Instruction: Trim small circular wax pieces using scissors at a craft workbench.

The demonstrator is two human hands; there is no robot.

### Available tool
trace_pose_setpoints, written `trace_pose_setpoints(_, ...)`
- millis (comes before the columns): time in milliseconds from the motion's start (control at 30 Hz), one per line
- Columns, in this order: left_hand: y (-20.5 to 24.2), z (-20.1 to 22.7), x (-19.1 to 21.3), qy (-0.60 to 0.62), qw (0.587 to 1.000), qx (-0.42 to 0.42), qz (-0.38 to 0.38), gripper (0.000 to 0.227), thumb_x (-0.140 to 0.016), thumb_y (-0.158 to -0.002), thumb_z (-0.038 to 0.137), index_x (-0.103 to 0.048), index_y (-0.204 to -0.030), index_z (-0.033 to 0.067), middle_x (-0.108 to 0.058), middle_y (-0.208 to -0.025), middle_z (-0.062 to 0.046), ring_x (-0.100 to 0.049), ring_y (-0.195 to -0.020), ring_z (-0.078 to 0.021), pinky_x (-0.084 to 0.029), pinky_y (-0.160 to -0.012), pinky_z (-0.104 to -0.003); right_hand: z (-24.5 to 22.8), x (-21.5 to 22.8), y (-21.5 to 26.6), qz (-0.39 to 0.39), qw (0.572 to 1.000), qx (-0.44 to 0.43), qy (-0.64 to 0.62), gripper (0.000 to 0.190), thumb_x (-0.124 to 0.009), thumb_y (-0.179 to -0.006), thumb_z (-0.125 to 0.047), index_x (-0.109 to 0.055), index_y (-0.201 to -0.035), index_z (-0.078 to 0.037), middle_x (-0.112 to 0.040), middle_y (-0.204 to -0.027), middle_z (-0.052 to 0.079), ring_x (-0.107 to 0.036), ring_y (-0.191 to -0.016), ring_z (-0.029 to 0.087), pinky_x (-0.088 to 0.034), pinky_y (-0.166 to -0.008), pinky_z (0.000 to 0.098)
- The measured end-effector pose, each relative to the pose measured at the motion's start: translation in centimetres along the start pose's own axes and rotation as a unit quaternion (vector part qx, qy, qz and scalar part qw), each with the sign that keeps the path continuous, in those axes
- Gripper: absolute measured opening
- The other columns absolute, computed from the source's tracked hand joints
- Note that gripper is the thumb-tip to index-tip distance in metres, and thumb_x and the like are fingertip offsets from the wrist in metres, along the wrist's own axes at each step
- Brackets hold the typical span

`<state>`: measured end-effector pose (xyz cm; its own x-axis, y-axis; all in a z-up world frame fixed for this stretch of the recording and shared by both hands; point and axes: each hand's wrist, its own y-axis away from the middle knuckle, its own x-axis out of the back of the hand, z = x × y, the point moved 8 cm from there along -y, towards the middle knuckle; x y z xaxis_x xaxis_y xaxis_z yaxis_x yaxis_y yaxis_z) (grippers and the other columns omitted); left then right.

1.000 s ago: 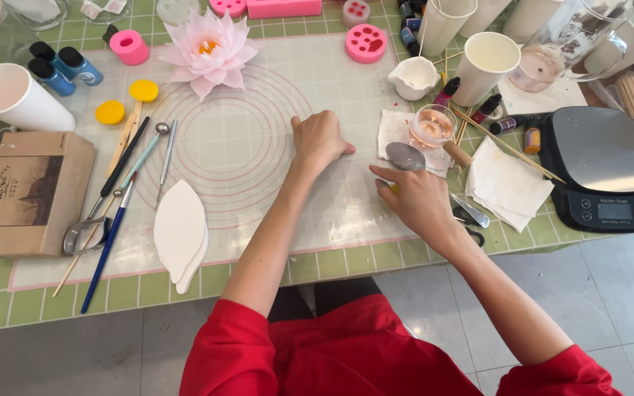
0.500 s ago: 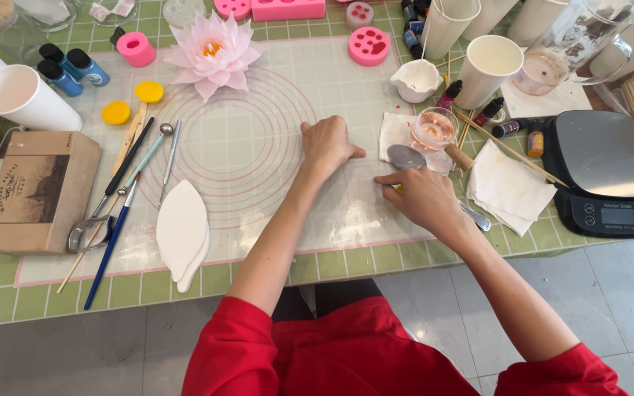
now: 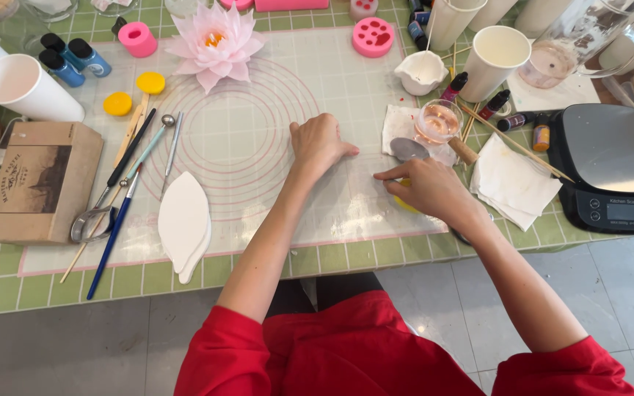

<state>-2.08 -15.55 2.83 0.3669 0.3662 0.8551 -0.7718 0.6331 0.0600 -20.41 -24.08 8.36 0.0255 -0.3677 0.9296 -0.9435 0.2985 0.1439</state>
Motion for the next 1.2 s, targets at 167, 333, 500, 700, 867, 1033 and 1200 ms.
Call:
trace_pose_setpoints(167, 2.2, 0.2, 0.6, -0.008, 1.0, 0.007, -0.005, 0.044, -0.097, -0.056, 0.04, -0.069, -0.073, 0.01, -0.073, -0.074, -0.009, -0.069, -0.077, -0.0265, -0.039, -0.088, -0.045, 0.4, -0.4, 0.4, -0.066, 0.998, -0.01, -0.013, 0.029, -0.066, -0.089, -0.031, -0.079, -0.114, -0.037, -0.071, -0.069, 0.016, -0.07, -0.067, 0.033, -0.055, -0.071, 0.0436)
trace_pose_setpoints(333, 3.1, -0.6, -0.6, -0.03, 1.0, 0.002, 0.003, 0.05, -0.097, -0.057, 0.044, -0.07, -0.075, 0.0072, -0.073, -0.078, -0.012, -0.07, -0.078, -0.0288, -0.04, -0.086, -0.047, 0.8, -0.7, 0.5, -0.09, 0.996, -0.015, -0.024, 0.03, -0.065, -0.089, -0.03, -0.079, -0.115, -0.038, -0.071, -0.07, 0.016, -0.07, -0.065, 0.032, -0.055, -0.069, 0.043)
trace_pose_setpoints(500, 3.0, -1.8, -0.4, 0.063, 0.998, 0.003, 0.005, 0.05, -0.096, -0.057, 0.044, -0.059, -0.065, 0.0119, -0.068, -0.067, -0.006, -0.064, -0.066, -0.0251, -0.042, -0.086, -0.046, 0.1, 0.2, 0.9, -0.087, 0.996, -0.01, -0.03, 0.03, -0.065, -0.09, -0.028, -0.078, -0.116, -0.036, -0.072, -0.071, 0.016, -0.069, -0.063, 0.03, -0.054, -0.068, 0.0424)
trace_pose_setpoints(700, 5.1, -3.3, 2.9, 0.132, 0.99, 0.041, -0.015, 0.062, -0.092, -0.064, 0.045, -0.042, -0.06, 0.0106, -0.051, -0.056, -0.004, -0.051, -0.058, -0.0269, -0.047, -0.08, -0.041, -1.1, 2.1, 1.6, -0.036, 0.994, 0.014, -0.105, 0.03, -0.066, -0.089, -0.023, -0.078, -0.117, -0.029, -0.073, -0.072, 0.017, -0.071, -0.062, 0.028, -0.056, -0.069, 0.0406)
trace_pose_setpoints(867, 6.2, -5.2, 4.0, 0.089, 0.994, 0.06, 0.036, 0.052, -0.094, -0.065, 0.037, -0.049, -0.058, 0.0115, -0.056, -0.055, -0.004, -0.055, -0.059, -0.0252, -0.038, -0.085, -0.04, -2.7, 0.5, -0.6, 0.016, 0.992, 0.118, -0.045, 0.026, -0.071, -0.088, -0.026, -0.081, -0.112, -0.028, -0.072, -0.077, 0.018, -0.067, -0.065, 0.034, -0.053, -0.067, 0.043)
trace_pose_setpoints(1033, 6.6, -6.4, 3.0, 0.067, 0.993, 0.076, 0.063, 0.045, -0.093, -0.066, 0.036, -0.055, -0.06, 0.0121, -0.061, -0.056, -0.004, -0.059, -0.061, -0.0251, -0.037, -0.087, -0.039, -3.8, 0.0, -1.3, -0.043, 0.998, 0.043, 0.003, 0.026, -0.069, -0.089, -0.029, -0.08, -0.113, -0.032, -0.07, -0.066, 0.017, -0.066, -0.061, 0.032, -0.052, -0.066, 0.0435)
trace_pose_setpoints(1200, 6.4, -5.9, 2.7, 0.055, 0.994, 0.071, 0.057, 0.04, -0.093, -0.066, 0.036, -0.061, -0.064, 0.0118, -0.062, -0.059, -0.004, -0.062, -0.065, -0.0251, -0.037, -0.089, -0.041, -2.6, -1.3, -1.7, -0.03, 0.998, 0.057, 0.016, 0.025, -0.07, -0.089, -0.03, -0.081, -0.112, -0.032, -0.071, -0.069, 0.017, -0.066, -0.065, 0.032, -0.053, -0.069, 0.0442)
